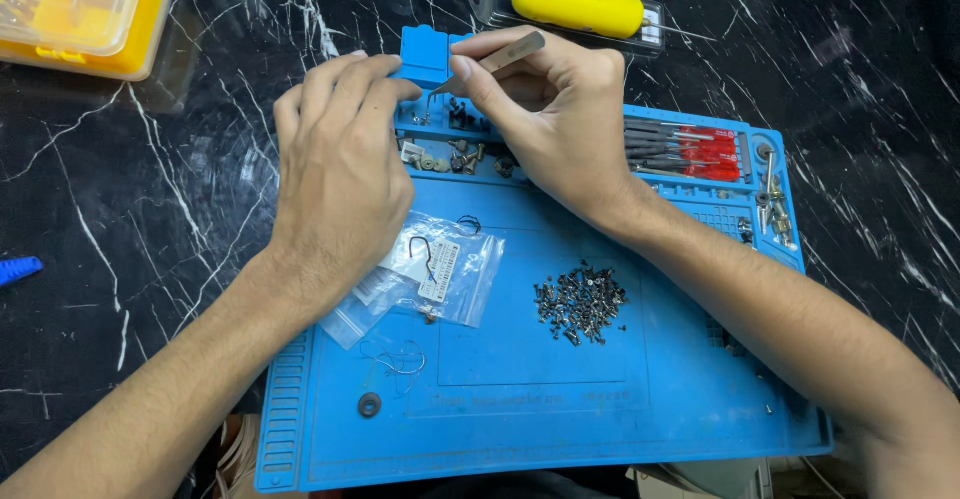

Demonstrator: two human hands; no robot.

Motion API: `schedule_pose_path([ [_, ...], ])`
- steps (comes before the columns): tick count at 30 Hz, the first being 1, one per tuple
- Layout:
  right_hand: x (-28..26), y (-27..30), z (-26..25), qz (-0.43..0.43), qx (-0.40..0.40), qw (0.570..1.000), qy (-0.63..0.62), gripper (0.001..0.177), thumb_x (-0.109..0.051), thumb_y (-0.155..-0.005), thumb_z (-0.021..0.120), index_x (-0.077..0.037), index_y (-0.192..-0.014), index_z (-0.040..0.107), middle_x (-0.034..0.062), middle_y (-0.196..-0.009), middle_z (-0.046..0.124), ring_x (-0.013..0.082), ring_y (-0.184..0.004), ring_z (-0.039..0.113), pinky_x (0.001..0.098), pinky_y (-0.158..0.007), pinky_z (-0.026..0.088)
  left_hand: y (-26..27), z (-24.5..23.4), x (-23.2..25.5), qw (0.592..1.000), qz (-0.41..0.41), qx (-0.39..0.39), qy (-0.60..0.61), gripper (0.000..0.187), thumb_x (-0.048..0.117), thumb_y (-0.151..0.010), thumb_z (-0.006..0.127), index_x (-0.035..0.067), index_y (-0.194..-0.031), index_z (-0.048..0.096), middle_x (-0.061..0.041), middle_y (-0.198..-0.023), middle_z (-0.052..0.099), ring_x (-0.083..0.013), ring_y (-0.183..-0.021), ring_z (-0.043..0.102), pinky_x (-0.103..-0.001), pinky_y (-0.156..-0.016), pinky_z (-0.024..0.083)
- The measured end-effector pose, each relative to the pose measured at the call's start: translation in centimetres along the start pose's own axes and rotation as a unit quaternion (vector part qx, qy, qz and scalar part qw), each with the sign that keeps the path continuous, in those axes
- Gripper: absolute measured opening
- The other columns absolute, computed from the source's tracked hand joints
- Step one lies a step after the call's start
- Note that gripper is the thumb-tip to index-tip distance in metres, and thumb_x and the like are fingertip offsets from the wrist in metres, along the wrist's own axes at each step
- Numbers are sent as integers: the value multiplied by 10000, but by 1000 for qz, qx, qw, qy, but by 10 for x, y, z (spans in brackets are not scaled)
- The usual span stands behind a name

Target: The person uses tweezers to pick up small screws from a pile on a blue work mat and places them into a compartment. They also use their hands to sort and organize the screws and other small hardware items on the mat.

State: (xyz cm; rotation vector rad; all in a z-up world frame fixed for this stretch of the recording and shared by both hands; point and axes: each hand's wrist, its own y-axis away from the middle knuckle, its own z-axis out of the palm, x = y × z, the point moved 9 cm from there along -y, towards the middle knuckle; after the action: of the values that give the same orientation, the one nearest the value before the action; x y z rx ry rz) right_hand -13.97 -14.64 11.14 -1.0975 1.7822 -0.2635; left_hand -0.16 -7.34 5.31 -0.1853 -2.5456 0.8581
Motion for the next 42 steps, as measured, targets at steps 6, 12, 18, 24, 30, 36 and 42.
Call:
schedule_pose_path([
  [6, -12, 10, -29, 37, -17, 999, 2, 128, 4, -1179, 783, 96, -1268, 786, 200, -1162, 844, 234, -1090, 850, 311, -1013, 722, 0, 0, -1, 1000, 4, 5, 5, 311, -96, -1089, 602, -30, -1331, 786, -200, -1488, 753, -410, -1447, 609, -589, -1141, 431],
  [12, -26, 36, -67, 75, -75, 994, 35, 156, 60, -1139, 787, 140, -1272, 771, 266, -1258, 836, 310, -1173, 862, 338, -1063, 719, 1, 2, -1, 1000, 8, -1, 0, 271, -20, -1129, 600, -9, -1330, 780, -183, -1488, 742, -403, -1458, 603, -600, -1155, 427],
  [18, -19, 69, -97, 135, -130, 982, -14, 142, 64, -1074, 740, 129, -1193, 700, 274, -1169, 846, 332, -1094, 900, 375, -1042, 767, 1, 2, -3, 1000, 4, -10, 8, 278, -18, -1133, 609, -14, -1349, 785, -187, -1494, 748, -413, -1470, 599, -611, -1163, 413],
  [24, -18, 101, -112, 146, -126, 981, 35, 111, 39, -1017, 789, 93, -1109, 755, 234, -1109, 875, 317, -1073, 921, 341, -976, 786, 1, 0, -2, 1000, 10, -11, 11, 274, -46, -1134, 617, -31, -1351, 784, -202, -1481, 758, -426, -1452, 611, -597, -1142, 423],
  [30, -16, 116, -109, 138, -136, 981, 27, 123, 46, -1009, 790, 76, -1126, 766, 234, -1123, 868, 317, -1099, 916, 381, -1068, 784, 1, -2, 0, 1000, 14, -11, 14, 272, -53, -1141, 621, -30, -1362, 778, -208, -1499, 751, -428, -1451, 614, -600, -1141, 425],
  [36, -12, 121, -111, 135, -136, 981, 38, 137, 33, -1016, 796, 54, -1149, 770, 218, -1144, 870, 302, -1105, 917, 354, -1052, 782, 1, -2, -1, 1000, 14, -13, 11, 274, -50, -1139, 626, -31, -1366, 778, -207, -1498, 753, -428, -1451, 612, -593, -1143, 425],
  [42, -9, 123, -108, 140, -137, 980, 20, 126, 34, -1020, 784, 60, -1141, 761, 223, -1141, 871, 311, -1110, 915, 380, -1082, 778, 1, -2, -1, 1000, 14, -13, 12, 274, -48, -1141, 627, -35, -1370, 777, -209, -1502, 750, -428, -1450, 614, -600, -1152, 425],
])
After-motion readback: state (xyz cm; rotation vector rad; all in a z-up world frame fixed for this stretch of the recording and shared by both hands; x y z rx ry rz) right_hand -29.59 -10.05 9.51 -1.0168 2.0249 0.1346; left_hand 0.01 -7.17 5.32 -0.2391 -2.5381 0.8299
